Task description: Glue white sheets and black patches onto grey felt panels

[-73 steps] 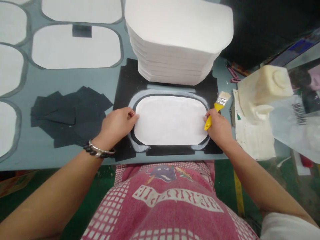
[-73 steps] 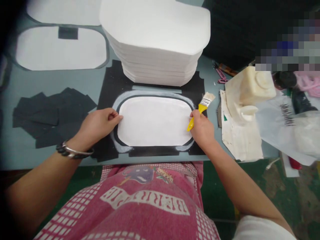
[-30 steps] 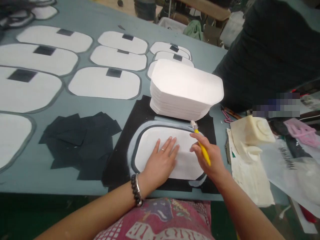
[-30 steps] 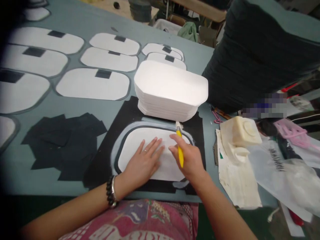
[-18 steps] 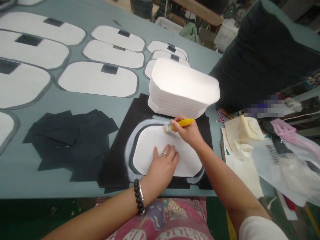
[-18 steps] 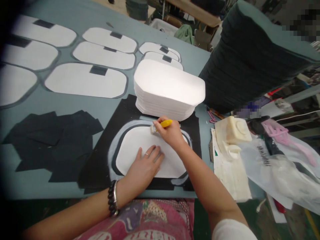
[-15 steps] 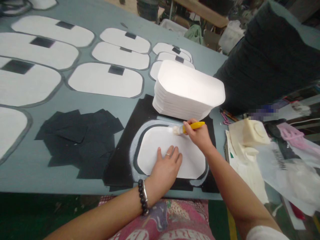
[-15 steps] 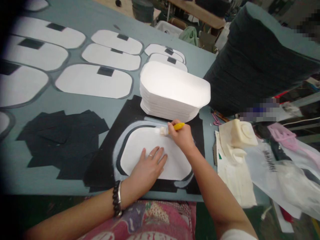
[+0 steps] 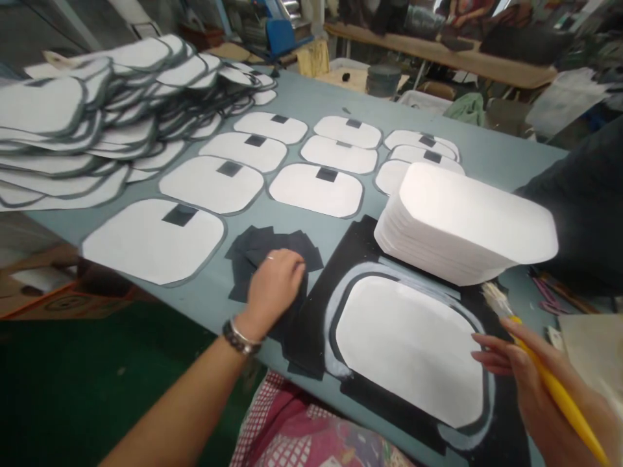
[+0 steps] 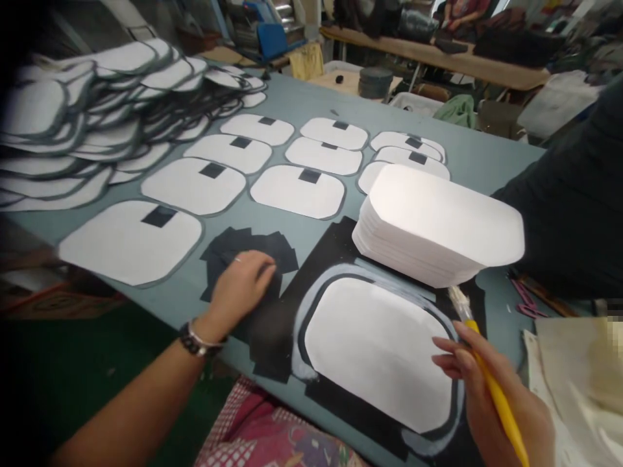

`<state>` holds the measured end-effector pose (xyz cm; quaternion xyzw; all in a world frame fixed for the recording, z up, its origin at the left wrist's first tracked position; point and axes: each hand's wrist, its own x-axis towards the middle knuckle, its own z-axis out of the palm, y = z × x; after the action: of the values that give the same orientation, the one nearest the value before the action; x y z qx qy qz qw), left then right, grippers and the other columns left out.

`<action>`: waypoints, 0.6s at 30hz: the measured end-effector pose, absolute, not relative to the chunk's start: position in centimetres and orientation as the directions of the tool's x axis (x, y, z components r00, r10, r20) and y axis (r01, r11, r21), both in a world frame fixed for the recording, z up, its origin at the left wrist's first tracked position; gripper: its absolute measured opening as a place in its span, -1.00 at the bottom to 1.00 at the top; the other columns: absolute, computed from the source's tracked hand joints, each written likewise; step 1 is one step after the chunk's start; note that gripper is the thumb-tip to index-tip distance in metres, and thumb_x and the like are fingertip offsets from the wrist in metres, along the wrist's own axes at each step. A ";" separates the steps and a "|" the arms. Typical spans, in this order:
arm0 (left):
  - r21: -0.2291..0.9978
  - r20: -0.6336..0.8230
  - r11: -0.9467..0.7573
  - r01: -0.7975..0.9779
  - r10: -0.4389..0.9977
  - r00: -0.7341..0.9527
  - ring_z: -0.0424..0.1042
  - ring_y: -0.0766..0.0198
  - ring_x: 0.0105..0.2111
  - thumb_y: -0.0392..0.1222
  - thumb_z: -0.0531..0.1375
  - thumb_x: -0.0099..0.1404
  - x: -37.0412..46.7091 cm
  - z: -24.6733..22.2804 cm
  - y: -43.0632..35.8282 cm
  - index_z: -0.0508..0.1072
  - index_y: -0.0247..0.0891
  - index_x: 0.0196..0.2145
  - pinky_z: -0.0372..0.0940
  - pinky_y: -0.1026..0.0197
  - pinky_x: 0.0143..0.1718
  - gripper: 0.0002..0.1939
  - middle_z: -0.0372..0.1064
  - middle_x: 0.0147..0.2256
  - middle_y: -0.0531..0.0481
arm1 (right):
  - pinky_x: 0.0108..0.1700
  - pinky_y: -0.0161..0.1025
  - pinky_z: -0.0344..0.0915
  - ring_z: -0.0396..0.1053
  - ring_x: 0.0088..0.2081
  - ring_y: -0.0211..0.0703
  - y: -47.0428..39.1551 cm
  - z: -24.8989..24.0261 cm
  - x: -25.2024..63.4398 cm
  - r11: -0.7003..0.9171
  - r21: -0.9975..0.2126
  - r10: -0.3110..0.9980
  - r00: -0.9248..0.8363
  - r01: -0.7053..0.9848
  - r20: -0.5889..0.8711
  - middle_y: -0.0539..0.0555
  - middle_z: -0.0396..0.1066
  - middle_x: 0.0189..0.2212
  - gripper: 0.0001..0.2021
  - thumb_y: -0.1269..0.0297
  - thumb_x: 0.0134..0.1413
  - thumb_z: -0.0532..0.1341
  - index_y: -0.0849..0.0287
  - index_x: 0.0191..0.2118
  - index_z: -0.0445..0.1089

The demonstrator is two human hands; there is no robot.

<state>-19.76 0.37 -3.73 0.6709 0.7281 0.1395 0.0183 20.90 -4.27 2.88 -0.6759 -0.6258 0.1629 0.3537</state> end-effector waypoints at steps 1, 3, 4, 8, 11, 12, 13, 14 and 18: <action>0.178 0.158 0.127 0.976 0.975 -0.156 0.42 -0.02 0.03 -0.17 0.04 0.49 -22.7 -3.8 1.2 0.48 -0.26 -0.09 0.35 -0.02 0.10 -0.75 0.49 -0.05 -0.24 | -0.22 -0.03 0.63 0.65 -0.31 0.07 -4.7 2.5 20.8 0.017 -0.694 0.966 0.168 0.719 0.199 0.12 0.66 -0.16 -0.48 -0.17 0.32 0.17 -0.02 0.23 0.44; 0.083 0.124 0.189 0.978 0.972 -0.199 0.42 -0.12 0.04 -0.17 0.02 0.46 -27.4 -4.0 2.6 0.49 -0.29 -0.08 0.36 -0.05 0.02 -0.72 0.47 -0.05 -0.29 | -0.22 -0.09 0.64 0.66 -0.30 0.03 -5.0 1.3 20.9 0.000 -0.699 0.972 0.166 0.715 0.169 0.11 0.66 -0.17 -0.48 -0.17 0.33 0.16 -0.01 0.24 0.43; 0.057 0.101 0.184 0.981 0.977 -0.189 0.43 -0.14 0.01 -0.17 0.03 0.45 -28.9 -4.1 3.1 0.50 -0.29 -0.10 0.36 -0.05 -0.02 -0.72 0.47 -0.07 -0.30 | -0.23 -0.13 0.64 0.66 -0.29 0.02 -5.0 0.6 20.9 0.006 -0.706 0.975 0.154 0.708 0.163 0.11 0.67 -0.17 -0.49 -0.16 0.34 0.17 0.00 0.23 0.43; -0.013 0.019 0.119 0.993 0.993 -0.118 0.47 -0.07 -0.09 -0.14 -0.01 0.45 -30.9 -4.5 4.3 0.51 -0.27 -0.23 0.32 0.03 -0.14 -0.69 0.47 -0.12 -0.26 | -0.22 -0.20 0.65 0.67 -0.29 -0.01 -4.7 -1.1 20.4 0.078 -0.731 0.979 0.087 0.678 0.185 0.12 0.67 -0.17 -0.56 -0.11 0.35 0.19 0.05 0.14 0.48; -0.028 -0.008 0.108 0.994 0.994 -0.108 0.48 -0.03 -0.13 -0.13 -0.05 0.46 -31.5 -4.7 4.8 0.49 -0.26 -0.27 0.27 0.08 -0.21 -0.65 0.48 -0.14 -0.24 | -0.26 -0.22 0.66 0.67 -0.33 -0.02 -4.8 -1.1 19.5 0.125 -0.720 0.975 0.050 0.682 0.217 0.10 0.67 -0.21 -0.63 -0.07 0.36 0.18 0.04 0.04 0.52; -0.026 -0.019 0.108 0.994 0.994 -0.109 0.48 -0.01 -0.15 -0.12 -0.05 0.45 -31.8 -4.7 5.0 0.48 -0.25 -0.28 0.25 0.09 -0.23 -0.66 0.48 -0.15 -0.22 | -0.27 -0.23 0.66 0.67 -0.34 -0.03 -4.8 -1.0 19.2 0.138 -0.719 0.973 0.041 0.682 0.226 0.10 0.67 -0.22 -0.65 -0.05 0.36 0.19 0.03 0.02 0.53; -0.021 -0.031 0.107 0.994 0.994 -0.107 0.48 0.02 -0.18 -0.12 -0.04 0.44 -32.3 -4.7 5.2 0.48 -0.24 -0.28 0.23 0.11 -0.25 -0.68 0.49 -0.16 -0.20 | -0.29 -0.25 0.65 0.67 -0.35 -0.04 -4.8 -0.9 19.0 0.149 -0.719 0.971 0.036 0.679 0.236 0.08 0.67 -0.23 -0.68 -0.03 0.36 0.19 0.03 0.01 0.53; -0.014 -0.045 0.103 0.995 0.994 -0.104 0.49 0.04 -0.21 -0.11 -0.02 0.42 -32.7 -4.6 5.3 0.48 -0.24 -0.28 0.22 0.12 -0.27 -0.69 0.49 -0.17 -0.18 | -0.30 -0.26 0.65 0.66 -0.37 -0.06 -4.8 -0.9 18.7 0.158 -0.721 0.970 0.032 0.674 0.241 0.07 0.67 -0.25 -0.70 -0.02 0.36 0.20 0.02 -0.01 0.53; 0.005 -0.081 0.067 0.998 0.994 -0.066 0.50 0.01 -0.16 -0.02 0.05 0.39 -33.3 -4.6 5.6 0.52 -0.21 -0.13 0.23 0.13 -0.27 -0.68 0.51 -0.07 -0.18 | -0.33 -0.29 0.64 0.66 -0.40 -0.08 -4.7 -1.3 17.9 0.196 -0.730 0.965 0.003 0.654 0.261 0.04 0.67 -0.29 -0.75 0.03 0.37 0.20 0.02 -0.09 0.54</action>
<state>-33.31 5.63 -4.57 0.6825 0.7297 -0.0261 0.0312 17.93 -4.74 -1.28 -0.5997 -0.6752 0.2063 0.3767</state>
